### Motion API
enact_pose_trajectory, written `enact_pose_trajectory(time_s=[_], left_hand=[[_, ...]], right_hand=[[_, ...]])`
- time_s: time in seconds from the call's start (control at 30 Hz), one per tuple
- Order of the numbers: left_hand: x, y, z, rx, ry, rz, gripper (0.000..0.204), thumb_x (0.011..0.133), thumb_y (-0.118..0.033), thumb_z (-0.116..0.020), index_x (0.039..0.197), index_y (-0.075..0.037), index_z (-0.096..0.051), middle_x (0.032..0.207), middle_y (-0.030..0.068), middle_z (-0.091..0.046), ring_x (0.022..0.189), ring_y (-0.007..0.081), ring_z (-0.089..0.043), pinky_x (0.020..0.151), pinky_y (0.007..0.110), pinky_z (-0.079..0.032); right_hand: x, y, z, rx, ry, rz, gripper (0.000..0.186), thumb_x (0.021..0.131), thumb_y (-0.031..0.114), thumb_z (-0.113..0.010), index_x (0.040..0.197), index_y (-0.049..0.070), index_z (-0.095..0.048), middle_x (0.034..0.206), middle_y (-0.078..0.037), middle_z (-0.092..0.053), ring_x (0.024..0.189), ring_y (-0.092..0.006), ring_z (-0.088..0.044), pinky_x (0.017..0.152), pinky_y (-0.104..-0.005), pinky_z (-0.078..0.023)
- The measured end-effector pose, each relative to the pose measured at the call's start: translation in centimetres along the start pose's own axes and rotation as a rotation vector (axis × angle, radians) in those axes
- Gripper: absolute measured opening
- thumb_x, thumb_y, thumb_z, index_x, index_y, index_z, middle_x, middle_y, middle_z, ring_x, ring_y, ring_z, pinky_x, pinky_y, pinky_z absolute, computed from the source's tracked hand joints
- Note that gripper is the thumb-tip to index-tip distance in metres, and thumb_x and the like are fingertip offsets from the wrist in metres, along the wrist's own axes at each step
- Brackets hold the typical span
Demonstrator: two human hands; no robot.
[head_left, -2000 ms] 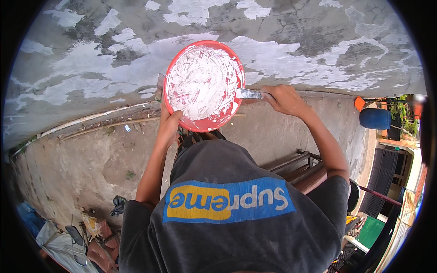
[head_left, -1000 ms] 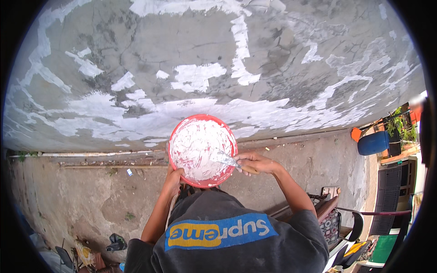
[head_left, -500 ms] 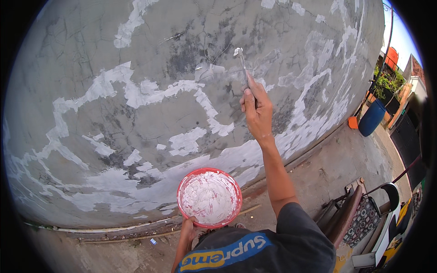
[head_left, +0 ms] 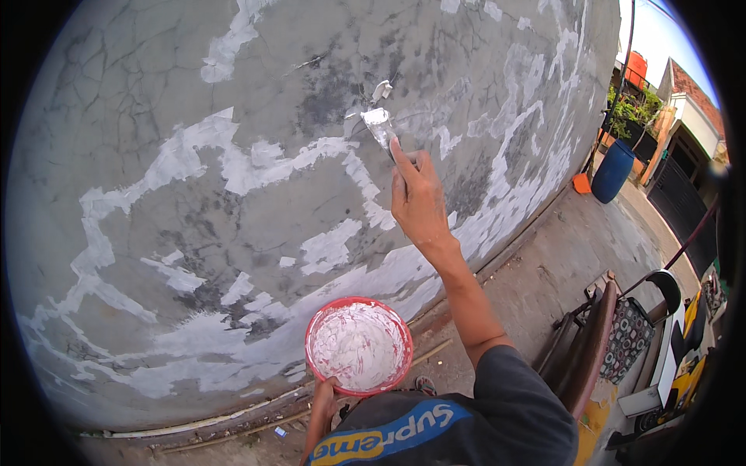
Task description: The person uses a putty knife to scoop white compound from a red bucket and applies it to a cracked concrete wall. They repeatedly spread the compound over cracks and uneven areas, smoothing the surface as they work.
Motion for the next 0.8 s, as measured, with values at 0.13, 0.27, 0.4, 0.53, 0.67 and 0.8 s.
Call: enact_pose_trajectory(time_s=[0.13, 0.27, 0.4, 0.53, 0.67, 0.8], left_hand=[[1.1, -0.5, 0.0, 0.004, 0.065, 0.008, 0.07, 0.068, 0.004, -0.048, 0.136, -0.007, -0.038, 0.118, 0.012, -0.056, 0.098, 0.0284, -0.061, 0.074, 0.048, -0.059], [1.9, -0.2, 0.2, 0.067, 0.085, 0.035, 0.067, 0.067, 0.004, -0.05, 0.133, -0.005, -0.041, 0.118, 0.0118, -0.056, 0.098, 0.0281, -0.061, 0.074, 0.048, -0.058], [1.9, 0.5, 0.3, 0.055, 0.068, 0.011, 0.059, 0.067, 0.004, -0.051, 0.126, -0.002, -0.048, 0.112, 0.0109, -0.059, 0.095, 0.0276, -0.06, 0.074, 0.046, -0.056], [1.3, 0.2, -0.2, 0.004, 0.073, 0.038, 0.056, 0.067, 0.003, -0.052, 0.123, -0.001, -0.049, 0.108, 0.0109, -0.06, 0.092, 0.0273, -0.061, 0.074, 0.045, -0.056], [1.4, 0.2, 0.3, 0.069, 0.105, 0.065, 0.055, 0.067, 0.003, -0.052, 0.122, 0.001, -0.049, 0.109, 0.0115, -0.059, 0.094, 0.0267, -0.061, 0.076, 0.044, -0.056], [2.6, 0.6, 1.0, 0.087, 0.156, 0.033, 0.072, 0.069, 0.007, -0.046, 0.139, -0.007, -0.032, 0.118, 0.0143, -0.056, 0.095, 0.0271, -0.064, 0.067, 0.04, -0.061]], right_hand=[[3.9, 1.1, 4.6, -0.142, 0.039, -0.137, 0.043, 0.087, -0.001, -0.053, 0.13, 0.001, -0.054, 0.084, -0.02, -0.052, 0.072, -0.0317, -0.056, 0.066, -0.0393, -0.046], [6.5, 1.4, 4.4, -0.22, 0.065, -0.137, 0.038, 0.087, 0.002, -0.052, 0.125, 0.002, -0.059, 0.076, -0.021, -0.055, 0.069, -0.0347, -0.056, 0.066, -0.0399, -0.044], [5.8, 2.2, 2.7, -0.261, 0.098, -0.18, 0.039, 0.086, 0.002, -0.054, 0.124, 0.001, -0.059, 0.076, -0.021, -0.056, 0.069, -0.0352, -0.056, 0.066, -0.0417, -0.045], [2.5, 2.9, 0.9, -0.237, 0.177, -0.214, 0.042, 0.083, 0.0, -0.055, 0.125, -0.003, -0.057, 0.085, -0.025, -0.057, 0.077, -0.0392, -0.061, 0.068, -0.0428, -0.049], [1.9, 3.7, 2.1, -0.151, 0.157, -0.183, 0.045, 0.083, 0.0, -0.056, 0.127, -0.003, -0.055, 0.089, -0.025, -0.057, 0.077, -0.0397, -0.061, 0.069, -0.0439, -0.049], [3.1, 3.4, 1.1, -0.194, 0.133, -0.172, 0.044, 0.084, 0.001, -0.055, 0.128, -0.003, -0.055, 0.087, -0.024, -0.056, 0.076, -0.0392, -0.062, 0.07, -0.0448, -0.049]])
Point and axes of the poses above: each hand's wrist, its own x-axis towards the middle knuckle, its own z-axis out of the back of the hand, y = z × x, the point moved 3 cm from there along x, towards the middle knuckle
